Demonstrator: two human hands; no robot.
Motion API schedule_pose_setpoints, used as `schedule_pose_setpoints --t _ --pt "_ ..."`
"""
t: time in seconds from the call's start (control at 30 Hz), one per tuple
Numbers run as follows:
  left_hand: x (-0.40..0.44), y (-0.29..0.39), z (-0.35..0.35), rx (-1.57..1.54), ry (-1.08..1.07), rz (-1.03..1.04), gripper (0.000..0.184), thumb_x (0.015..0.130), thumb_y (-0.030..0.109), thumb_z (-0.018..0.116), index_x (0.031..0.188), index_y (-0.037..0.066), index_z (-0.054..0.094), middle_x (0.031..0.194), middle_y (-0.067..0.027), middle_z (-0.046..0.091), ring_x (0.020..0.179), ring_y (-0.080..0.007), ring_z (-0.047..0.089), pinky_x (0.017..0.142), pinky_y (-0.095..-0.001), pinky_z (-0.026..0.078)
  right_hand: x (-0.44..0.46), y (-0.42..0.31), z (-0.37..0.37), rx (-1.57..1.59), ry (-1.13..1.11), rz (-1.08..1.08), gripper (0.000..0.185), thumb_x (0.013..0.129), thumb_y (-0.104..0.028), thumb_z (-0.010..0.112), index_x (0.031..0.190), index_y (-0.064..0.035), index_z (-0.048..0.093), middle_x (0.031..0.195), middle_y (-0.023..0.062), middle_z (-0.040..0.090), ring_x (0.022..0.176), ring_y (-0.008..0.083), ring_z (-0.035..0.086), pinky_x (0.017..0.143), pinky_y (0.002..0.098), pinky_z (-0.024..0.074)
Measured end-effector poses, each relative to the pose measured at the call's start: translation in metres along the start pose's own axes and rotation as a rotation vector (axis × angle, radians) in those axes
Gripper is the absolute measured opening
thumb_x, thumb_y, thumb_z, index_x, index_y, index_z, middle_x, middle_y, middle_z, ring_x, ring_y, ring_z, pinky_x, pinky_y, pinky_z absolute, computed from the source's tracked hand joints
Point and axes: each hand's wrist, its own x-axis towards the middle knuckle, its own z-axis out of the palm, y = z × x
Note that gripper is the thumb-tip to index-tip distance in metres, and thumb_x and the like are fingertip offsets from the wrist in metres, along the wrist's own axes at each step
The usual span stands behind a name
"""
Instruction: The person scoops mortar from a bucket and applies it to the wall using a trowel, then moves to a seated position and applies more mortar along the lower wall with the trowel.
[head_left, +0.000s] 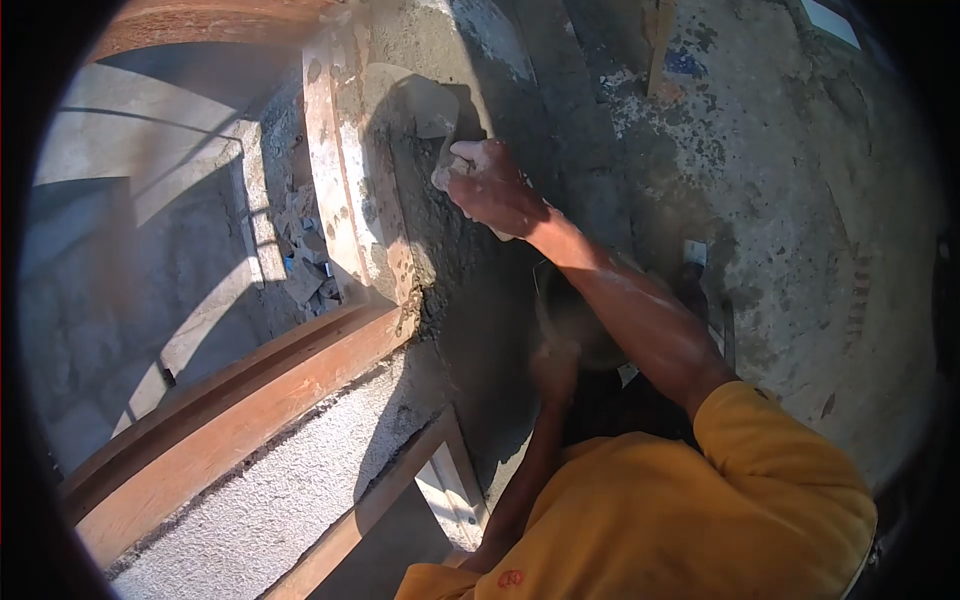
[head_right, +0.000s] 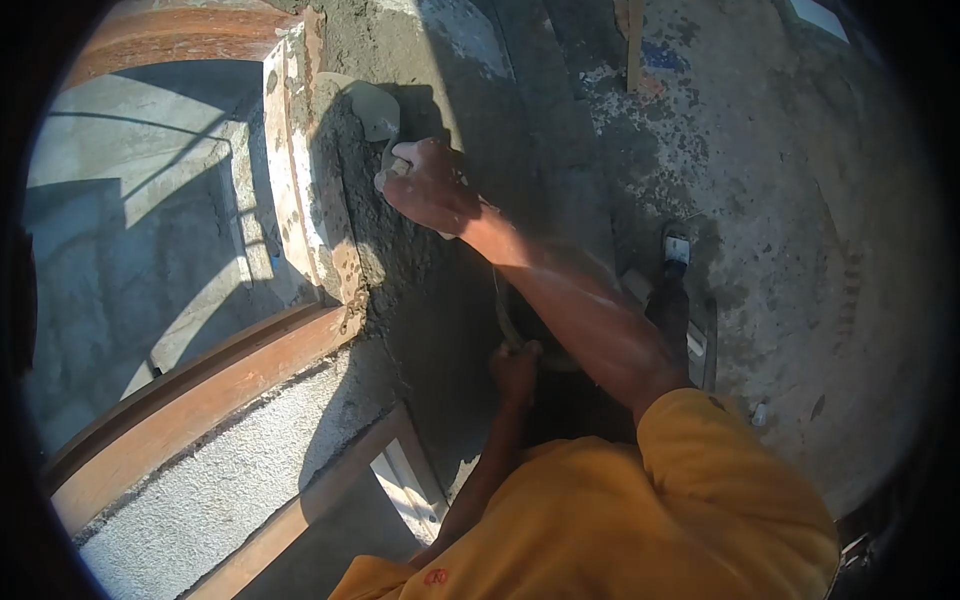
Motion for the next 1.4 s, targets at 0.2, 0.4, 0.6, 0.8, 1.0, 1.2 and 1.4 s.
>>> schedule_pose_setpoints --t 0.2,0.4,0.6,0.8,1.0,1.2,1.4 --pt "0.027 -0.059 0.011 0.019 -0.038 0.282 0.026 0.091 0.019 0.078 0.106 0.0 0.07 0.103 -0.0019 0.068 0.092 -0.0102 0.057 0.08 -0.037 0.05 -0.123 -0.02 0.032 0.149 -0.04 0.217 0.04 0.094 -0.03 0.075 0.102 0.0078 0.068 0.07 0.0029 0.062 0.063 0.0088 0.059 0.056 0.0309 0.0481" --pt "0.007 -0.032 0.016 0.039 -0.06 0.163 0.026 0.093 0.023 0.078 0.104 0.0 0.071 0.1 -0.003 0.07 0.091 -0.0096 0.058 0.078 -0.0377 0.051 -0.201 -0.056 -0.012 0.9 -0.319 0.741 0.028 0.098 -0.021 0.071 0.11 0.0039 0.069 0.078 0.008 0.065 0.063 0.0142 0.064 0.055 0.0318 0.0527" --pt "-0.017 0.008 0.019 -0.022 -0.099 0.017 0.028 0.095 0.028 0.078 0.102 0.001 0.072 0.094 -0.0047 0.073 0.086 -0.0097 0.06 0.074 -0.0379 0.052 -0.172 -0.038 -0.054 0.625 0.24 0.35 0.03 0.096 -0.018 0.075 0.115 0.0039 0.069 0.082 0.0058 0.067 0.061 0.0112 0.062 0.056 0.0288 0.0528" --pt "-0.02 -0.011 0.012 0.005 -0.109 0.22 0.028 0.095 0.024 0.078 0.099 -0.004 0.072 0.081 -0.0064 0.072 0.077 -0.014 0.062 0.068 -0.0376 0.052 -0.097 0.053 0.0 -0.406 0.759 0.029 0.021 0.093 -0.018 0.072 0.083 -0.0015 0.064 0.069 -0.0009 0.062 0.062 0.0093 0.062 0.057 0.0322 0.0481" --pt "-0.002 -0.059 0.016 0.088 -0.045 0.427 0.026 0.097 0.025 0.075 0.101 0.0 0.072 0.094 -0.0073 0.075 0.085 -0.0154 0.065 0.078 -0.0384 0.054 -0.169 0.055 0.03 0.028 0.358 0.143 0.022 0.092 -0.015 0.071 0.081 -0.0002 0.059 0.066 0.0039 0.054 0.067 0.011 0.053 0.063 0.0398 0.0474" --pt "-0.016 -0.037 0.01 0.023 -0.07 0.031 0.022 0.087 0.011 0.075 0.102 -0.004 0.073 0.09 -0.0072 0.074 0.085 -0.0147 0.065 0.079 -0.0373 0.054 -0.028 0.124 -0.01 -0.059 0.212 0.156 0.018 0.096 -0.017 0.074 0.09 -0.0017 0.067 0.075 0.0027 0.064 0.07 0.011 0.057 0.064 0.0346 0.0483" --pt "-0.013 -0.058 0.002 0.062 -0.038 0.049 0.024 0.087 0.013 0.077 0.103 -0.005 0.075 0.091 -0.0078 0.076 0.084 -0.0149 0.065 0.08 -0.0364 0.054 0.045 0.118 -0.023 0.175 0.022 0.199 0.029 0.091 -0.023 0.077 0.107 0.001 0.072 0.087 0.0045 0.072 0.072 0.0149 0.066 0.065 0.0347 0.0533"
